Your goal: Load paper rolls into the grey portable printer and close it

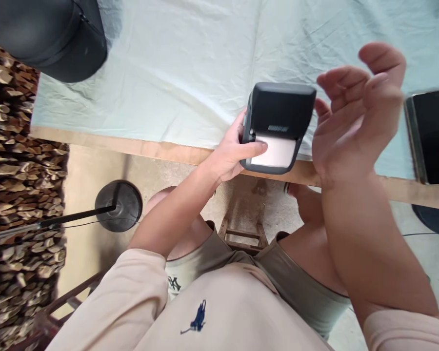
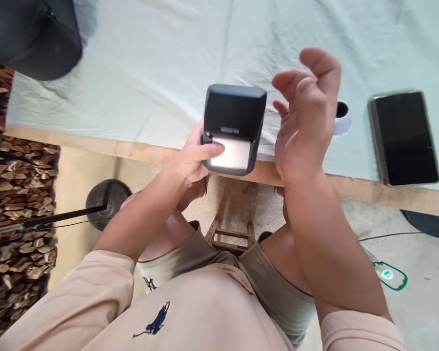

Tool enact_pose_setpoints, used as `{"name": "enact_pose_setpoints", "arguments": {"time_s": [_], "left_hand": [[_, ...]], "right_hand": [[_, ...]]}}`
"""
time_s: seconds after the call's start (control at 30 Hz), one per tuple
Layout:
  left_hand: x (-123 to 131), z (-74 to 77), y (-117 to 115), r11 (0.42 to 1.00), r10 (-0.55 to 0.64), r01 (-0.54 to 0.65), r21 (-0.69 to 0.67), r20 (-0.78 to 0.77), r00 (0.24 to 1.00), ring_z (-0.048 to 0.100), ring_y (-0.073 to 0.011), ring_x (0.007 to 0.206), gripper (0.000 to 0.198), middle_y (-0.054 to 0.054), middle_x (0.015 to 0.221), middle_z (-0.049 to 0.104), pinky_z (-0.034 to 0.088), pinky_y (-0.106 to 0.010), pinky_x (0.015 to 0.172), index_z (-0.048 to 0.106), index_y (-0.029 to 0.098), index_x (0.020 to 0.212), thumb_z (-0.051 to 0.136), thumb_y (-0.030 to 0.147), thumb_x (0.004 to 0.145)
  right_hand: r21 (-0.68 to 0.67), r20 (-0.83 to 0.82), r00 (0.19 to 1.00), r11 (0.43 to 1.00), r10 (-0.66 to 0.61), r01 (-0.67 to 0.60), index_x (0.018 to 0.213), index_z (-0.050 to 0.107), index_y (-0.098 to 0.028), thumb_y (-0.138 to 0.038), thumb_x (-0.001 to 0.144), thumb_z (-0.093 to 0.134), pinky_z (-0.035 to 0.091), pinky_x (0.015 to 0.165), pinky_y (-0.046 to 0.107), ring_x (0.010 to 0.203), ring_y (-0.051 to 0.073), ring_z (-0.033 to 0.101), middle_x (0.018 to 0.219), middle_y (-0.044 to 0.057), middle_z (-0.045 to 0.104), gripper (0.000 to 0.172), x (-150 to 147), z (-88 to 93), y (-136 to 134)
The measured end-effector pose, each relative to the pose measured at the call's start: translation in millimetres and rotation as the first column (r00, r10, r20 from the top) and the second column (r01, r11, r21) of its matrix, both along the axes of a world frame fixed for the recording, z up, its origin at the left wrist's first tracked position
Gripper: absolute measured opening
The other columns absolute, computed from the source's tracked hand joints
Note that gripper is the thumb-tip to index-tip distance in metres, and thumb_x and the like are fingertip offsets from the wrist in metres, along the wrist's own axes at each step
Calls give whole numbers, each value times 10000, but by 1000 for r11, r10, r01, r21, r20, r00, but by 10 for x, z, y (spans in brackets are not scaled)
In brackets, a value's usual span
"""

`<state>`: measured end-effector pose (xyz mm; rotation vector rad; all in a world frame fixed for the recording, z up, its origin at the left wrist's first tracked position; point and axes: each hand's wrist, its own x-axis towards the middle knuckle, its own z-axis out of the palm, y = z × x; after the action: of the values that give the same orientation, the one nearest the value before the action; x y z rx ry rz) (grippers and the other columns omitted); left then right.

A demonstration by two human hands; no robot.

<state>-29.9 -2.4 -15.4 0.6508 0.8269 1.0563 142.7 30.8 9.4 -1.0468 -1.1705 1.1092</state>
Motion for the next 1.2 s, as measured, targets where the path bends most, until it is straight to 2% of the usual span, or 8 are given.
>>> {"name": "enact_pose_setpoints", "arguments": {"time_s": [0.23, 0.33, 0.53, 0.73, 0.9, 1.0, 1.1, 1.2], "left_hand": [[13, 12, 4, 992, -53, 47, 118, 49, 997, 695, -234, 1092, 523, -30, 1115, 698, 595, -335, 880, 559, 236, 1198, 731, 487, 773], [31, 36, -1, 990, -59, 55, 128, 31, 998, 658, -266, 1196, 434, -50, 1134, 710, 591, -368, 950, 598, 215, 1159, 664, 491, 830], [84, 110, 1, 997, -51, 42, 70, 119, 992, 529, -266, 1378, 397, -29, 1089, 732, 511, -397, 1101, 647, 199, 1079, 524, 539, 913], [73, -50, 82, 996, 52, -40, -76, 164, 985, 392, -267, 1471, 450, -20, 1085, 753, 403, -403, 1216, 672, 235, 1021, 377, 568, 958], [45, -89, 102, 988, 96, -82, -127, 114, 989, 379, -312, 1477, 351, -8, 1019, 754, 407, -479, 1208, 641, 215, 889, 468, 517, 935], [67, -22, 107, 993, 64, -50, -108, 130, 989, 340, -307, 1498, 362, -4, 1043, 754, 399, -458, 1215, 655, 237, 970, 443, 530, 939], [90, 29, 96, 999, -11, 18, -46, 152, 988, 288, -299, 1528, 515, -22, 1109, 738, 413, -459, 1209, 632, 270, 1166, 414, 658, 905], [97, 34, 73, 999, -42, 43, -5, 139, 989, 330, -274, 1514, 441, -20, 1122, 728, 440, -443, 1192, 624, 263, 1167, 473, 592, 914]], "right_hand": [[-80, -97, 940, 939, 326, -334, 1213, 485, -393, -484, 753, 714, 559, 916, 354, 1041, 158, 619, 1140, -14, 584, 523, -85, -128, -91], [-141, -151, 922, 915, 356, -377, 1218, 455, -387, -411, 735, 762, 579, 828, 311, 929, 128, 622, 1065, -27, 586, 572, -115, -53, -151], [-193, -140, 931, 913, 338, -361, 1250, 463, -379, -393, 783, 731, 582, 835, 290, 983, 133, 626, 1067, -22, 598, 539, -65, -60, -150], [137, 121, 951, 944, 284, -300, 1279, 484, -331, -490, 811, 657, 517, 1059, 380, 1192, 161, 578, 1263, 1, 575, 524, -11, -191, -55], [101, 328, 881, 915, 340, -391, 1378, 378, -361, -501, 779, 681, 495, 1113, 420, 1316, 195, 524, 1409, 15, 504, 685, 64, -126, -69], [196, 478, 870, 950, 123, -243, 1300, 482, -324, -518, 728, 739, 547, 985, 393, 1226, 208, 572, 1317, 29, 562, 656, 96, -23, -88], [408, 493, 848, 913, -193, -29, 1080, 582, -237, -499, 773, 717, 508, 677, 296, 766, 95, 574, 1064, 16, 586, 426, 67, 121, -91], [437, 398, 878, 897, -267, 75, 995, 560, -227, -412, 899, 595, 479, 606, 254, 622, 25, 473, 1033, -7, 525, 211, 13, 238, -70]]}}
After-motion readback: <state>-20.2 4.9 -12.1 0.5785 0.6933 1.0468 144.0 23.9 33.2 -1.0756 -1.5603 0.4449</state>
